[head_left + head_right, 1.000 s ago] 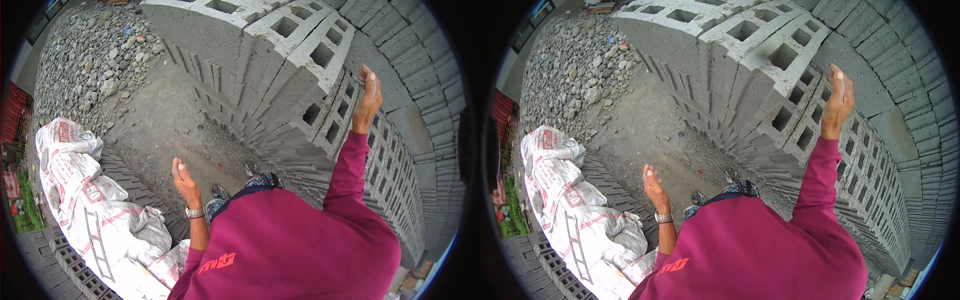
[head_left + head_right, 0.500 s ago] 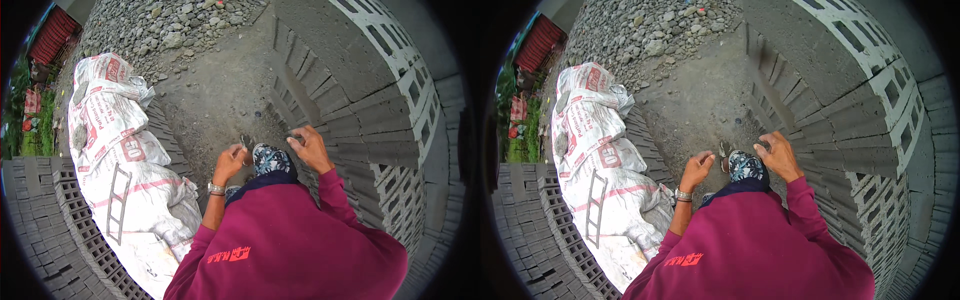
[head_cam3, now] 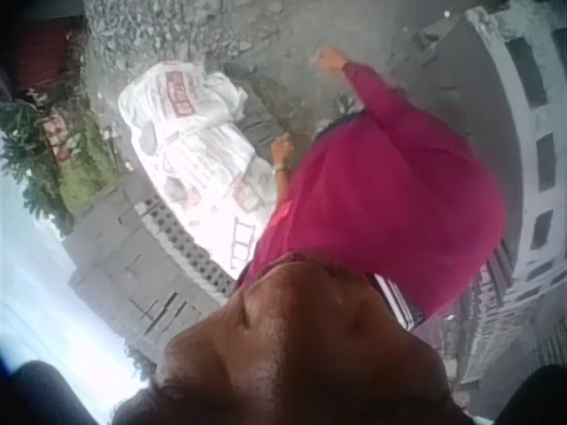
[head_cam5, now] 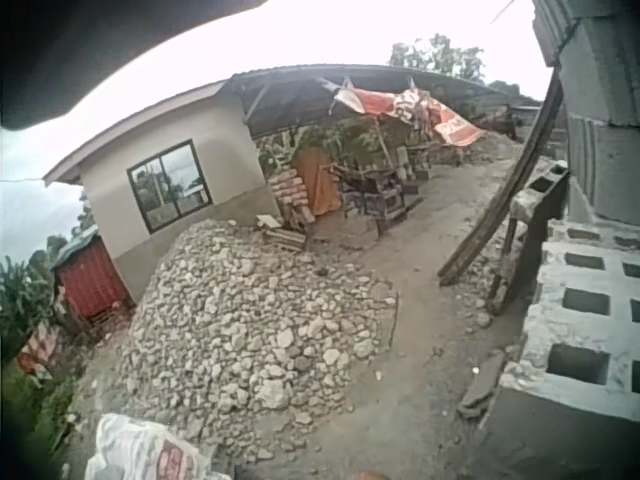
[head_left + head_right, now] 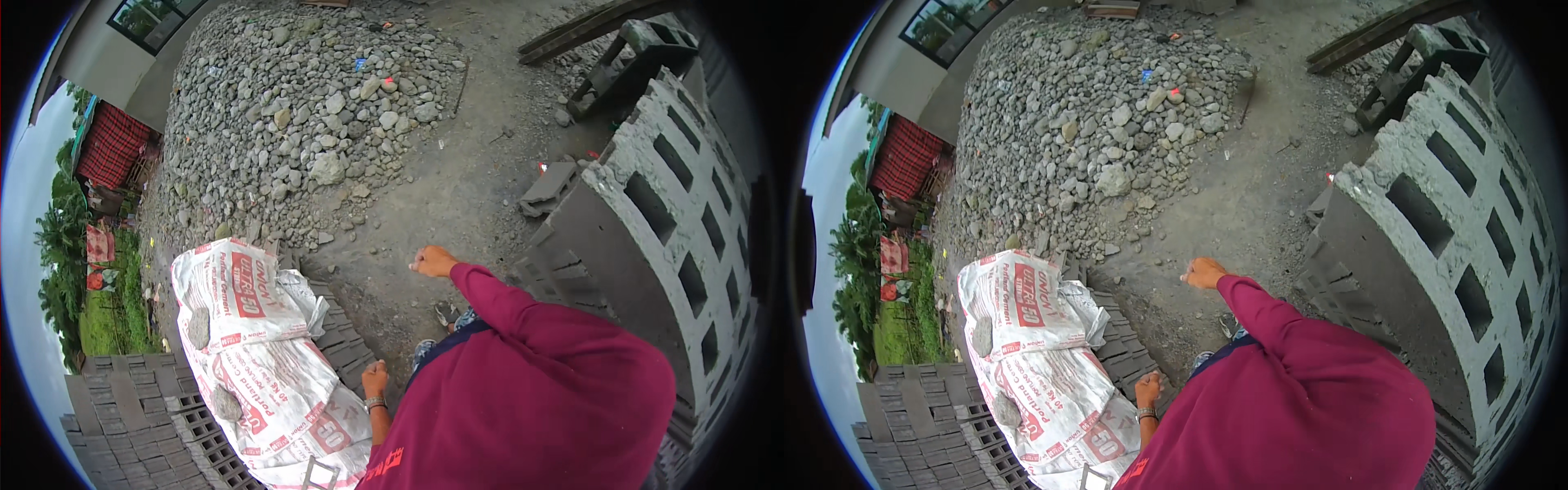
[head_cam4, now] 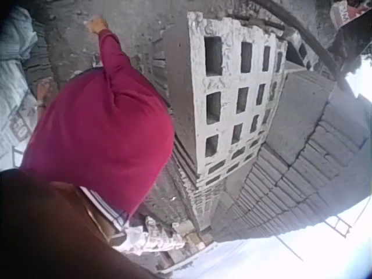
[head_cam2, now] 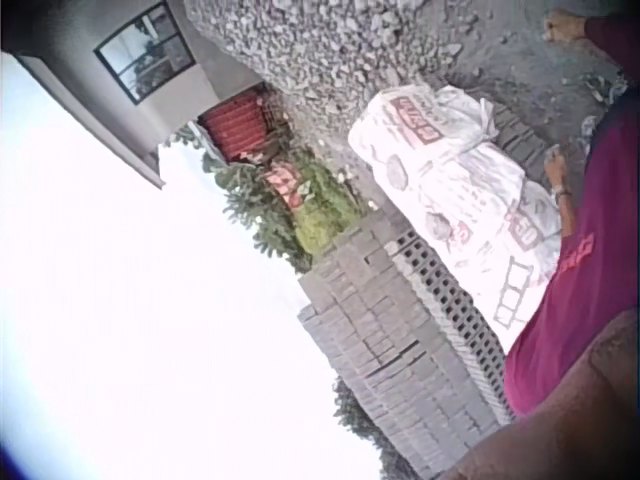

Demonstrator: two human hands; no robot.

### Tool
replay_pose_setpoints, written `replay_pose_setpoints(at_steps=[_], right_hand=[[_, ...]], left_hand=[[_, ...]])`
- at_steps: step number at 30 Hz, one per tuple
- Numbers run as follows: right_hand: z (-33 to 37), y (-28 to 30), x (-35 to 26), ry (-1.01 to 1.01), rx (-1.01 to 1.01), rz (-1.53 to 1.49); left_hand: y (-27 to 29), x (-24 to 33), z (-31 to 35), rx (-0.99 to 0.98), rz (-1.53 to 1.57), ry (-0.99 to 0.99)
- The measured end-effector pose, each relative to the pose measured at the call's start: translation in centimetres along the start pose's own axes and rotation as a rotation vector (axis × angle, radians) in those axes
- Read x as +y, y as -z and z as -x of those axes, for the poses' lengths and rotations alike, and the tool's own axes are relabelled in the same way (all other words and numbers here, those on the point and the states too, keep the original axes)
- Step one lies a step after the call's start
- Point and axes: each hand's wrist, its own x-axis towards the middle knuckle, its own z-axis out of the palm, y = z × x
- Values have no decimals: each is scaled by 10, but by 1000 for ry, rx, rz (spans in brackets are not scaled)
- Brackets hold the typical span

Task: The person carries a cinder block by hand from a small pile and stacks it onto a larger row of blocks.

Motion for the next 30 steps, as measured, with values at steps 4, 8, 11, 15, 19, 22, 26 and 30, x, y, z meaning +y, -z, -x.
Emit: replay_pose_setpoints(at_steps=[4, 8, 11, 15, 19, 22, 26, 30], right_hand=[[-138, 19, 6, -266, -96, -91], [-251, 24, 50, -294, -176, 22], [-311, 92, 127, -239, -227, 222], [-328, 226, 160, -407, 86, 122], [-284, 371, 208, -746, 563, -237], [-263, 445, 219, -716, 957, -641], [-279, 487, 275, -818, 1012, -677], [-265, 482, 316, -1262, 631, -738]], left_hand=[[-7, 94, -41, -70, 114, 334], [-27, 147, -134, -189, -72, 266], [-56, 213, -240, -339, -277, 185], [-85, 290, -368, -457, -529, 31], [-107, 413, -526, -625, -1053, -394], [-121, 557, -682, -291, -1003, -747], [-128, 786, -867, 93, -257, -654], [-262, 1002, -861, -96, 192, -438]])
